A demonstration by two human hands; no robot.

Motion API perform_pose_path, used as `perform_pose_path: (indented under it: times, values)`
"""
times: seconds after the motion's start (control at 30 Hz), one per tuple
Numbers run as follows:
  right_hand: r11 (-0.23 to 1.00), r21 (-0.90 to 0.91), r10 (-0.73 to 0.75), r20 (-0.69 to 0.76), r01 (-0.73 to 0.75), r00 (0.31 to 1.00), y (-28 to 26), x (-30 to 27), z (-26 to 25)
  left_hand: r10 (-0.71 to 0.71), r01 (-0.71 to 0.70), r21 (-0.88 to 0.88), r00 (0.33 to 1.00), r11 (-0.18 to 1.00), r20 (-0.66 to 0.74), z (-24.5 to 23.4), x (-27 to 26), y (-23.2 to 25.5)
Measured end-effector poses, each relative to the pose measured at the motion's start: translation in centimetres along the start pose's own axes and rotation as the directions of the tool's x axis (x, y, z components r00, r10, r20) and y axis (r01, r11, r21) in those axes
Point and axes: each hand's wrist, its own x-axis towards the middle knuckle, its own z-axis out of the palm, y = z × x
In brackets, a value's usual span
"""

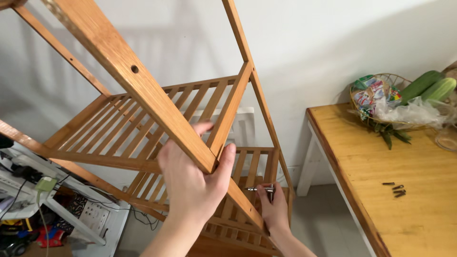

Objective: The person uses a T-handle Allen wrench to tighten screws into a wooden three-tier shelf. They work from the top shelf down to the bottom, securing each joint and placing removed screws on a nearby table.

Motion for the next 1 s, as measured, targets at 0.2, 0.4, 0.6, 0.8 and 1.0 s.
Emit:
perform_pose_path:
  times: [0.2, 0.4, 0.6, 0.8, 1.0]
  values:
    - [0.997, 0.078, 0.029, -0.022, -0.027, 0.999, -0.2, -0.9, 0.9, -0.185, 0.199, -0.103, 0.974, 0.974, 0.133, -1.1, 0.1, 0.1]
    - [0.999, 0.034, 0.022, -0.041, -0.021, 0.999, 0.2, 0.1, 1.1, -0.408, 0.483, -0.201, 0.855, 0.852, 0.321, -1.5, 1.1, 0.6]
    - [0.990, 0.086, -0.105, -0.053, 0.110, 0.993, 4.4, 2.7, 1.1, -0.215, 0.312, -0.185, 0.887, 0.932, 0.408, -2.7, 0.7, 0.2]
    - [0.991, -0.031, -0.130, -0.068, 0.128, 0.989, 6.8, 3.6, 0.5, -0.298, 0.381, -0.116, 0.849, 0.917, 0.436, -1.8, -0.2, 0.6]
    - [0.997, -0.017, -0.081, -0.084, 0.080, 0.993, 7.7, 2.4, 0.1, -0.253, 0.335, -0.084, 0.833, 0.938, 0.493, -0.3, -1.7, 0.8]
